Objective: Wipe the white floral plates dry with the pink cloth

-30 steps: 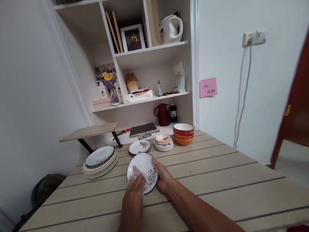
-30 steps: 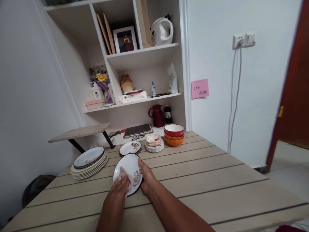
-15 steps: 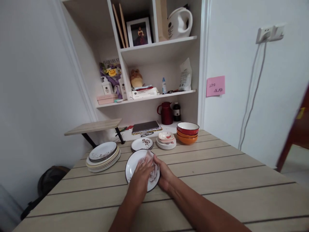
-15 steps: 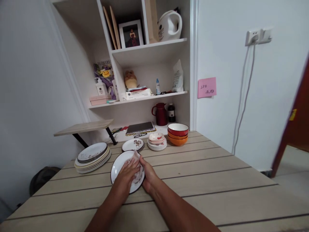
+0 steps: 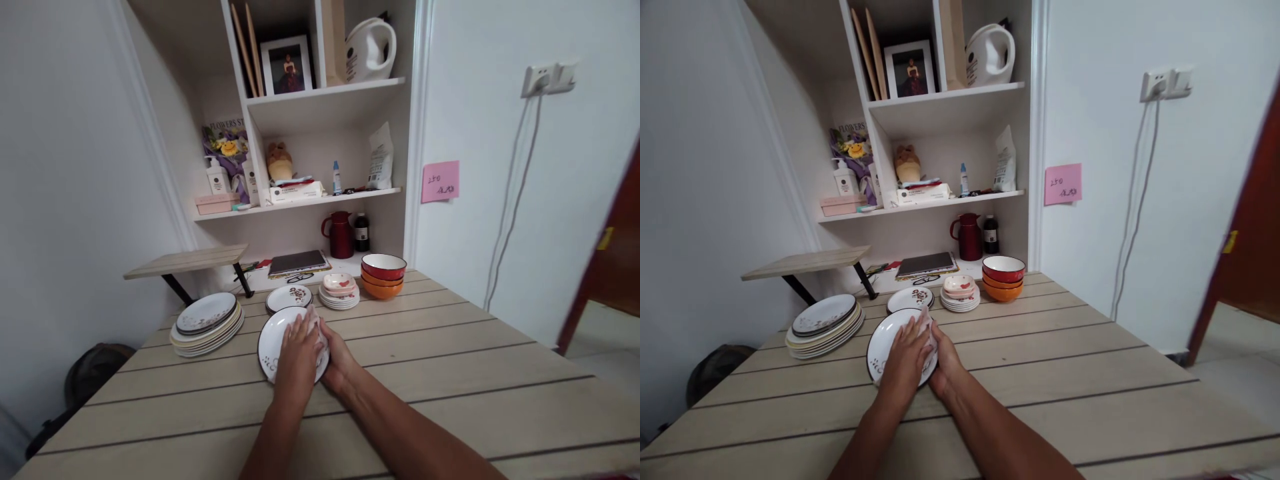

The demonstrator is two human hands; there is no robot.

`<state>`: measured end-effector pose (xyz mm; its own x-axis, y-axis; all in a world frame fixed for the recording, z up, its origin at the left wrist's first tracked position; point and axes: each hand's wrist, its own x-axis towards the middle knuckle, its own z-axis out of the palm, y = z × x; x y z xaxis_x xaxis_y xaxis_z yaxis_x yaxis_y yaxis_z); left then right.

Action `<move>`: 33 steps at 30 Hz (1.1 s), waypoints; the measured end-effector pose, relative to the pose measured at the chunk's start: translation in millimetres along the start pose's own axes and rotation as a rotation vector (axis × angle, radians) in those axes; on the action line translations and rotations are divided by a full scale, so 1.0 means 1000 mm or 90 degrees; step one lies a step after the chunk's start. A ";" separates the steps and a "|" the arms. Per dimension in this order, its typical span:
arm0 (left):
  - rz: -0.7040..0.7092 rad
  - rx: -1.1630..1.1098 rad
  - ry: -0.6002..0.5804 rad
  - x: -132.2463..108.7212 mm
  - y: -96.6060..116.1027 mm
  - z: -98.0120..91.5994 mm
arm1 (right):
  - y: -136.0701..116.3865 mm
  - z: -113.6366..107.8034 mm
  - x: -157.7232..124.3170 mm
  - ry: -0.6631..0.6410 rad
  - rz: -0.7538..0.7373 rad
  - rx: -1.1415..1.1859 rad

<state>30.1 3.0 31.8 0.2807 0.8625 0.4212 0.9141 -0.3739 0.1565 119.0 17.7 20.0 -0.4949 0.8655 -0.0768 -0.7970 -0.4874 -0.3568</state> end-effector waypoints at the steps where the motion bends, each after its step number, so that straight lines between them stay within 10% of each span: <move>1: 0.009 0.004 -0.009 -0.002 0.002 -0.001 | -0.001 0.000 -0.001 0.007 0.005 0.011; 8: 0.034 0.038 -0.035 -0.035 -0.002 -0.012 | -0.005 0.002 -0.001 0.122 0.032 -0.062; 22: -0.051 0.143 0.018 -0.079 -0.016 -0.044 | 0.002 0.012 -0.005 0.054 0.043 -0.069; 33: -0.168 0.218 0.101 -0.048 -0.028 -0.039 | 0.010 0.009 -0.004 0.083 0.017 -0.146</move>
<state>-20.1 -41.1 42.3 0.0020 0.8402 0.5423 0.9998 0.0079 -0.0160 109.8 8.2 25.4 -0.4540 0.8677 -0.2024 -0.6783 -0.4838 -0.5530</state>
